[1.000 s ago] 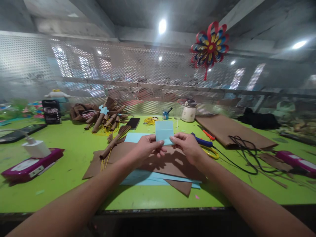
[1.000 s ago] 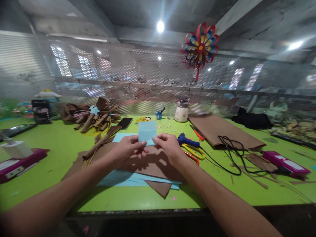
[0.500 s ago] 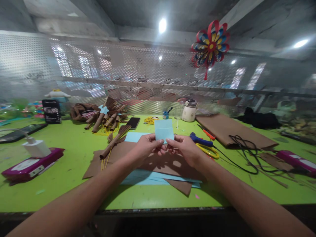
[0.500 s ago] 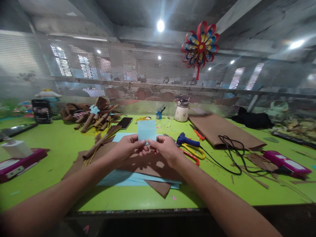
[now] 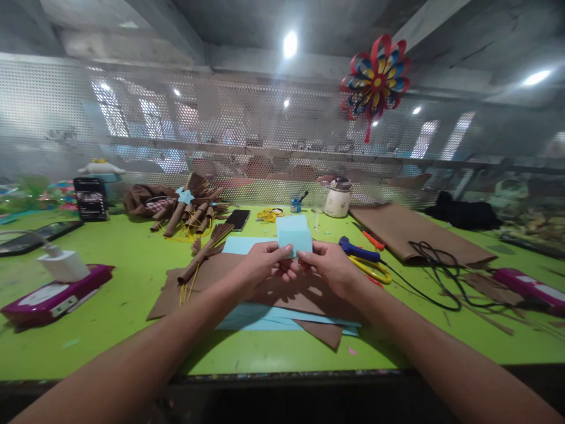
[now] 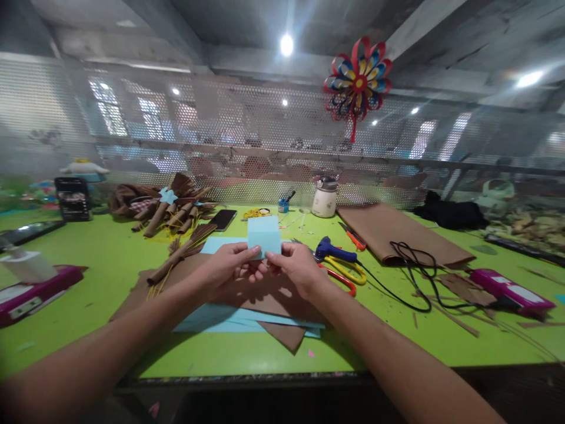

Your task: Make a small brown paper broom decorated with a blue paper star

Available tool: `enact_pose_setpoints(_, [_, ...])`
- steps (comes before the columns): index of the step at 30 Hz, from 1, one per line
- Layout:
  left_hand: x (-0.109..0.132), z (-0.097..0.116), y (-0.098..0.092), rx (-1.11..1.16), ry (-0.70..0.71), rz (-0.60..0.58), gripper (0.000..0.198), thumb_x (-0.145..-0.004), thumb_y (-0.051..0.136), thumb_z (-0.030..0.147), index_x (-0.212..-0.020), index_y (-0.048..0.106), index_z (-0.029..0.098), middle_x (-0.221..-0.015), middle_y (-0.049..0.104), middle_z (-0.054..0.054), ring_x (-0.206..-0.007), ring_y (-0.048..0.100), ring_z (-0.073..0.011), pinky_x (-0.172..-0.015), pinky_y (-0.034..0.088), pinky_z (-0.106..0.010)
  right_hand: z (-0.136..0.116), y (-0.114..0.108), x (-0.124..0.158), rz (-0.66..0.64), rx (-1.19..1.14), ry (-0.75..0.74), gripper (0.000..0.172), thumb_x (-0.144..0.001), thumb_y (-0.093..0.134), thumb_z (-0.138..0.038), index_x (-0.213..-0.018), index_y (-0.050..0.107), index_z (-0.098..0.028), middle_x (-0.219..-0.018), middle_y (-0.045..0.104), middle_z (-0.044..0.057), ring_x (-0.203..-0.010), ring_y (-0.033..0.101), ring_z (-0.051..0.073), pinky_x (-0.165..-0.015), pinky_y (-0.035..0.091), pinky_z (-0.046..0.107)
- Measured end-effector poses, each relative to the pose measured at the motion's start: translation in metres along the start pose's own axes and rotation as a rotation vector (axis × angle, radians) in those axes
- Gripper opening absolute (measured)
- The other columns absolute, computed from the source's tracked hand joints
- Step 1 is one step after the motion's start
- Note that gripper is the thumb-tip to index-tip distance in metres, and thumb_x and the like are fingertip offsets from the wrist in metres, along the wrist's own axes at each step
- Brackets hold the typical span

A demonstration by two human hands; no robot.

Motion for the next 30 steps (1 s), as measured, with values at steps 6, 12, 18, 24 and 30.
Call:
enact_pose_setpoints(6, [-0.0023, -0.0076, -0.0065, -0.083, -0.039, 0.049, 0.034, -0.077, 0.058, 0.041, -0.078, 0.063, 0.007, -0.064, 0.065, -0.008, -0.05, 0.057, -0.01, -0.051, 0.044, -0.022, -0.001, -0.0018, 0.0012, 0.029, 0.05, 0.002, 0.024, -0.062, 0.07, -0.034, -0.061, 0.058, -0.014, -0.053, 0.053, -0.003, -0.05, 0.044, 0.009, -0.053, 0.034, 0.025])
enact_pose_setpoints(12, [-0.0033, -0.0041, -0.0051, -0.063, -0.008, 0.05, 0.025, -0.074, 0.063, 0.034, -0.076, 0.062, 0.009, -0.065, 0.065, -0.006, -0.052, 0.057, -0.0106, -0.054, 0.046, -0.024, 0.0019, -0.0061, 0.0004, 0.045, 0.063, 0.003, 0.026, -0.063, 0.07, -0.037, -0.062, 0.058, -0.014, -0.055, 0.054, -0.002, -0.051, 0.045, 0.009, -0.054, 0.035, 0.025])
enact_pose_setpoints(18, [-0.0022, -0.0022, -0.0043, -0.067, -0.006, 0.046, 0.023, -0.076, 0.061, 0.032, -0.075, 0.062, 0.008, -0.065, 0.065, -0.006, -0.052, 0.057, -0.0102, -0.054, 0.046, -0.024, 0.006, -0.005, -0.0025, 0.001, 0.029, -0.01, 0.024, -0.065, 0.069, -0.036, -0.068, 0.061, -0.013, -0.058, 0.055, -0.001, -0.054, 0.047, 0.01, -0.055, 0.036, 0.025])
enact_pose_setpoints(24, [-0.0023, -0.0042, -0.005, -0.094, -0.025, 0.051, 0.027, -0.075, 0.061, 0.035, -0.075, 0.063, 0.008, -0.063, 0.064, -0.006, -0.05, 0.056, -0.0096, -0.052, 0.045, -0.023, 0.0063, -0.0043, -0.0026, -0.001, 0.024, -0.009, 0.025, -0.064, 0.07, -0.036, -0.067, 0.061, -0.013, -0.056, 0.054, -0.001, -0.052, 0.046, 0.01, -0.055, 0.037, 0.025])
enact_pose_setpoints(30, [-0.003, -0.0067, -0.0069, -0.091, -0.031, 0.059, 0.029, -0.075, 0.061, 0.038, -0.076, 0.063, 0.009, -0.062, 0.064, -0.005, -0.05, 0.057, -0.0105, -0.051, 0.045, -0.023, 0.0057, -0.0038, -0.0018, 0.001, -0.005, -0.001, 0.026, -0.062, 0.071, -0.037, -0.063, 0.06, -0.014, -0.055, 0.054, -0.002, -0.051, 0.046, 0.009, -0.053, 0.037, 0.025])
Point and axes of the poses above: each hand's wrist, its own x-axis away from the middle knuckle, its own y-axis out of the palm, z = x × y, the point moved 10 cm from there along -x, towards the middle knuckle
